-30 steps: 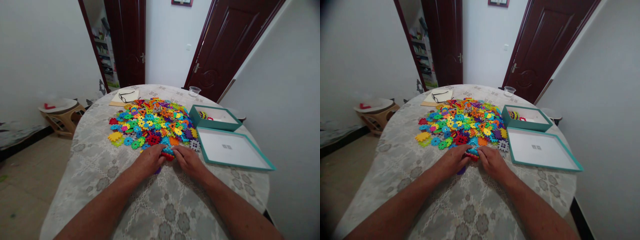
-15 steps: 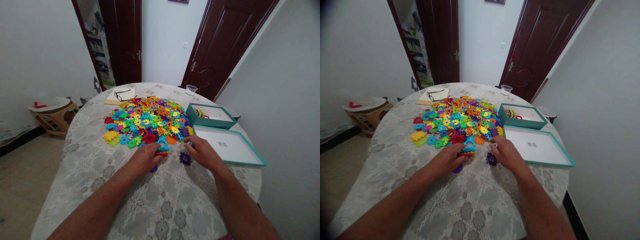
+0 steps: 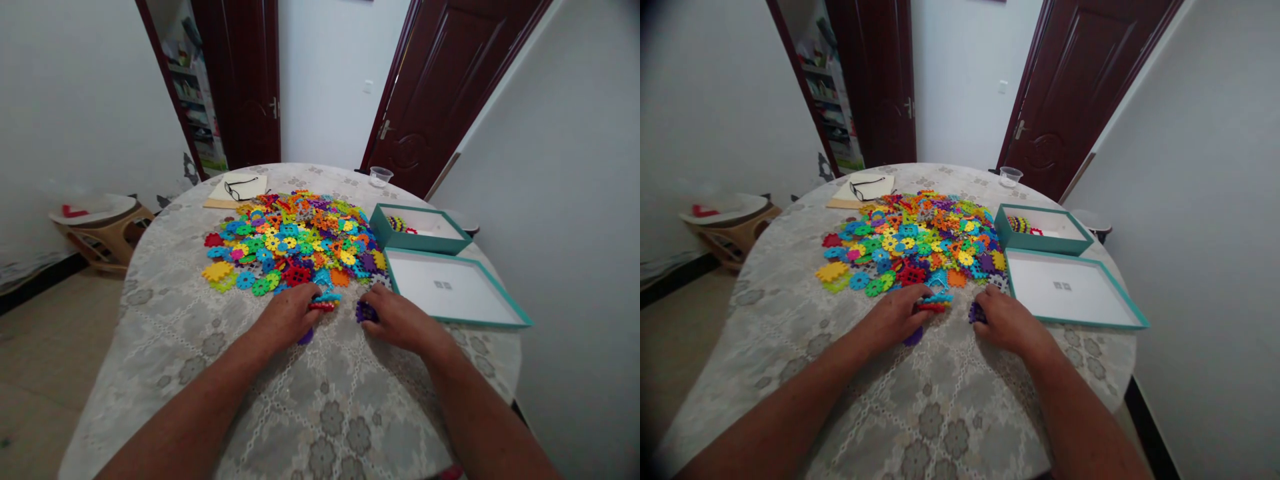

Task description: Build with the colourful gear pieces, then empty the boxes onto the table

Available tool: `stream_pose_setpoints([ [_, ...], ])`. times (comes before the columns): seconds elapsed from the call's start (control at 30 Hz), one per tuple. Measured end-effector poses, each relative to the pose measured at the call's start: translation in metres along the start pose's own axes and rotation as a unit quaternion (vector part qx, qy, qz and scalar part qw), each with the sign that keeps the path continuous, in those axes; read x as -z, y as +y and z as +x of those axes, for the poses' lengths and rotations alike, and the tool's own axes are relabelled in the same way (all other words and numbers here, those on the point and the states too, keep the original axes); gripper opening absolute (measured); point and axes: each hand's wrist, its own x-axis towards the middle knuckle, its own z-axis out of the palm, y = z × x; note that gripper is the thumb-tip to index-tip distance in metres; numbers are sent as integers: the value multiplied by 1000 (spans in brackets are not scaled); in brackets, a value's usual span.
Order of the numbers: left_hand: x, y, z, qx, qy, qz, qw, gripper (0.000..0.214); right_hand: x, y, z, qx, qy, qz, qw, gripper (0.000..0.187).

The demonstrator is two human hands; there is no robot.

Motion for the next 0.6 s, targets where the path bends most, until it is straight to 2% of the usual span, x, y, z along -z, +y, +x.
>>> stream_pose_setpoints([
  [0.13, 2, 5, -1, -13, -17, -2, 1000, 16, -1, 5, 8, 19, 45, 4, 999, 17],
  [0.3, 5, 11, -4, -39, -37, -3, 999, 16, -6, 8, 18, -12, 120, 7, 993, 29],
  [0.43, 1, 10, -5, -46, -30, -23, 998, 19, -13, -5, 23, 41, 178, 101, 978, 30],
  [0.6, -8, 4, -4, -28, 19, -45, 998, 43, -27, -23, 26, 117, 158, 214, 957, 30],
])
